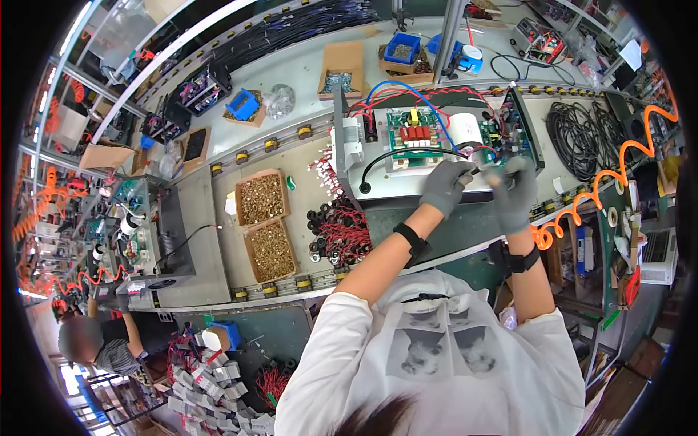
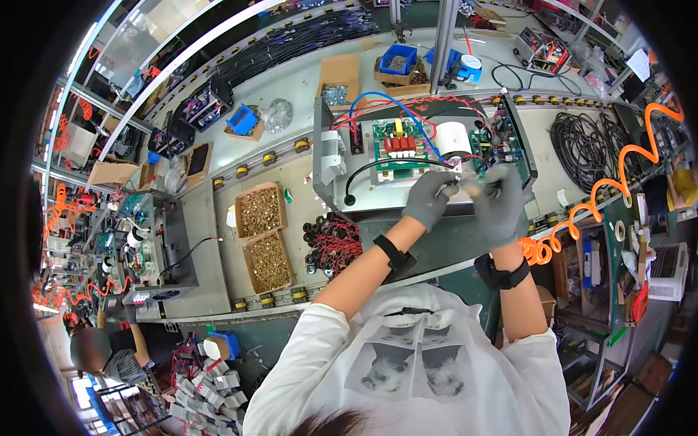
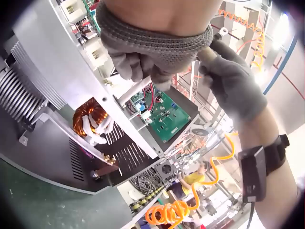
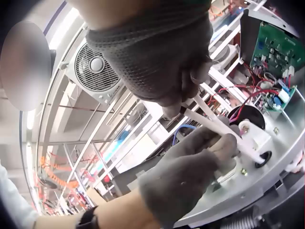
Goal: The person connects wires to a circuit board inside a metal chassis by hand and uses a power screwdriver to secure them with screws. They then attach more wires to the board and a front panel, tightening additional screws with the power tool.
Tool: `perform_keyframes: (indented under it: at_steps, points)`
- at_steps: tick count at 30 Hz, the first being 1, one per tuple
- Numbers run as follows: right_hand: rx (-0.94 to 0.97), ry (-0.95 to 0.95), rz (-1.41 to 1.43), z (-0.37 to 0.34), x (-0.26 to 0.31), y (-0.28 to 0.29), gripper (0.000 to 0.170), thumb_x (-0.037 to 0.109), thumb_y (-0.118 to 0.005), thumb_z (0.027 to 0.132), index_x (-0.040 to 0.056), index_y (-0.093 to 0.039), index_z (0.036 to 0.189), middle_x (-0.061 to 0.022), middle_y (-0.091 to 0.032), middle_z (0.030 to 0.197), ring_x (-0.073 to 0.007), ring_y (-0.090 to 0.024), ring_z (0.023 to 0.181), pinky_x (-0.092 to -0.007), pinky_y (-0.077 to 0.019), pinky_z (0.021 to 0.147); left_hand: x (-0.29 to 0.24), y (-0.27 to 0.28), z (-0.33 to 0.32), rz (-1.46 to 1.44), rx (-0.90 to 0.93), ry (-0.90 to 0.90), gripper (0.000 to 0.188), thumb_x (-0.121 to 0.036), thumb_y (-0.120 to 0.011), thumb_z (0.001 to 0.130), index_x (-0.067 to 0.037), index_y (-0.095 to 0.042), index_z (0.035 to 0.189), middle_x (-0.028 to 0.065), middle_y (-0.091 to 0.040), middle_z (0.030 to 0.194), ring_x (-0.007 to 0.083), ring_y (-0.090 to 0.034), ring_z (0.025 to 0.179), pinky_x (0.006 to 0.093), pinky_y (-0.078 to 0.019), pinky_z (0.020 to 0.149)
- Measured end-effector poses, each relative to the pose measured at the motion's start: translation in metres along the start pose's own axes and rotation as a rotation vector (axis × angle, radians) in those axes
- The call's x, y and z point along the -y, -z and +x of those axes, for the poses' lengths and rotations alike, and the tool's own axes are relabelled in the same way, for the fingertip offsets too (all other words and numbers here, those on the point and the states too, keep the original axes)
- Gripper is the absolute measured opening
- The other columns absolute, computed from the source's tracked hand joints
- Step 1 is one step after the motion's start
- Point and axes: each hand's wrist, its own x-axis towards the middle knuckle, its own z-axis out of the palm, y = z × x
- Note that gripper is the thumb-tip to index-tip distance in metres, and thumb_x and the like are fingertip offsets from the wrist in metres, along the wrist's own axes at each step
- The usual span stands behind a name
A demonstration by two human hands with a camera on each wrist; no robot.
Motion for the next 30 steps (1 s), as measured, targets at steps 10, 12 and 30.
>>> perform_keyframes:
  at_steps: [10,12,30]
  points:
    - [0.428,-0.816,0.569,0.011,-0.014,-0.005,0.038,0.037,-0.047,0.094,0.0009,-0.054,0.102,-0.0042,-0.056,0.065,-0.0097,-0.045,0.041,-0.0211,-0.031,0.039,0.011,-0.01,0.006,-0.805,-0.063,0.337,0.017,-0.009,-0.051,0.089,-0.004,-0.06,0.103,0.0033,-0.061,0.089,0.0099,-0.052,0.075,0.0244,-0.0439,0.068]
    - [0.373,-0.789,0.483,0.009,-0.011,-0.008,0.029,0.026,-0.056,0.088,0.0015,-0.056,0.104,-0.0011,-0.056,0.07,-0.0054,-0.043,0.044,-0.0191,-0.0312,0.04,0.009,-0.009,0.001,-0.727,-0.064,0.378,0.018,-0.009,-0.052,0.089,-0.004,-0.06,0.104,0.003,-0.061,0.089,0.0096,-0.052,0.075,0.0242,-0.0438,0.067]
    - [0.46,-0.277,0.357,-0.053,-0.056,0.027,0.056,0.047,-0.035,0.09,-0.0021,-0.062,0.094,-0.0136,-0.06,0.102,-0.0241,-0.053,0.099,-0.0387,-0.0293,0.102,-0.004,-0.027,-0.031,-0.415,-0.117,0.146,0.016,-0.017,-0.062,0.079,-0.01,-0.066,0.094,0.01,-0.066,0.09,0.0296,-0.063,0.083,0.0368,-0.0509,0.075]
